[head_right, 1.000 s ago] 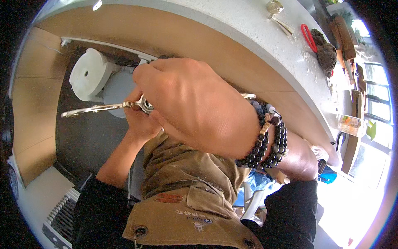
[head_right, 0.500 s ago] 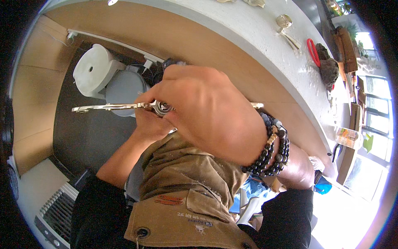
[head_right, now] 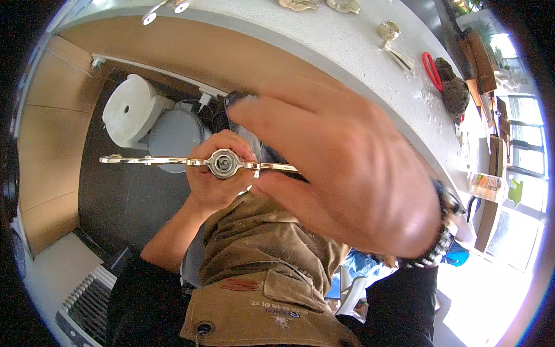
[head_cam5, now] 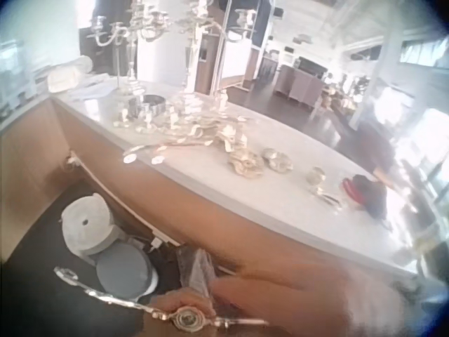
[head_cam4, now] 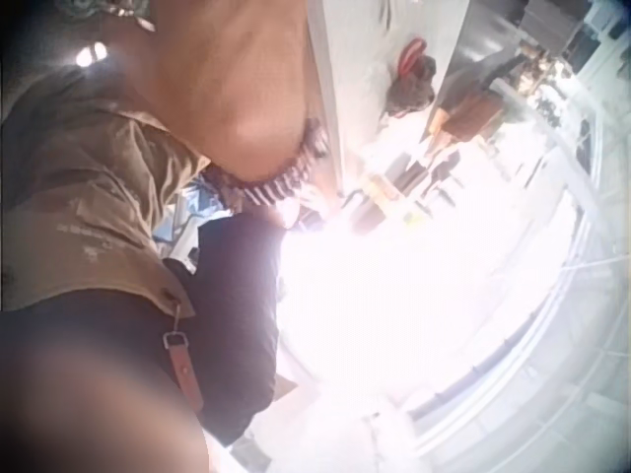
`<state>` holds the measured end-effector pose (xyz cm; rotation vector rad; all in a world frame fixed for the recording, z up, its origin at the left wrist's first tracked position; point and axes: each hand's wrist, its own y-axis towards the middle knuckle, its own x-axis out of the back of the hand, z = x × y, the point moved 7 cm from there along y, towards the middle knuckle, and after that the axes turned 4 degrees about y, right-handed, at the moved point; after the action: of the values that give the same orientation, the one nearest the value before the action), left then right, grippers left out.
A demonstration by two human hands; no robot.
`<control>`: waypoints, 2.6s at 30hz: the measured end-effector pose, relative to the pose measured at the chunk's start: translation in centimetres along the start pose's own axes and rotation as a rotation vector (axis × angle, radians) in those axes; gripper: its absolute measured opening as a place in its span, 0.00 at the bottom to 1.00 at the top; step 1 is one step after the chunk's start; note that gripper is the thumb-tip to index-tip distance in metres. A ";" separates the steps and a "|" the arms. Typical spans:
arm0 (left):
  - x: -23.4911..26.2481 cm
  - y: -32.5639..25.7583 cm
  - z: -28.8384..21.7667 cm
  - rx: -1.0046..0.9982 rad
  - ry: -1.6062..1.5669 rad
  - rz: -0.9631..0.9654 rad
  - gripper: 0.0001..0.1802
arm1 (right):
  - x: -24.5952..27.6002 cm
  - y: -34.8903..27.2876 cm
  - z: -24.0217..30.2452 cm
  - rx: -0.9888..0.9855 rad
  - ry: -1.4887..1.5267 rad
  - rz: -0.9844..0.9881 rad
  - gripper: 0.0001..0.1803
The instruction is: The person assembles a chandelier by hand, starting with a central stem and attaching multiple curved arms. They pick up each arm from the counter, align it with the central hub, and secure it in place. The process continues with additional arms until the main structure is formed.
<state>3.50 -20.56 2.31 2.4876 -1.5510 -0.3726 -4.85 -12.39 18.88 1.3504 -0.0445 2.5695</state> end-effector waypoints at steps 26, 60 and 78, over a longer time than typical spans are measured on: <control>0.6 0.3 0.2 -0.047 0.001 -0.009 0.11 | -5.0 -1.9 -1.3 0.089 -0.314 0.060 0.19; 2.4 -0.4 1.5 0.004 -0.147 -0.030 0.10 | 5.3 15.0 -16.8 -0.142 -0.291 -0.346 0.40; 2.2 -0.4 1.6 0.037 -0.008 0.024 0.09 | 5.8 16.2 -16.2 0.193 -0.451 -0.293 0.16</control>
<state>4.25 -22.41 0.40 2.4955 -1.6040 -0.3540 -24.69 -24.83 15.65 1.8292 0.3061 2.0321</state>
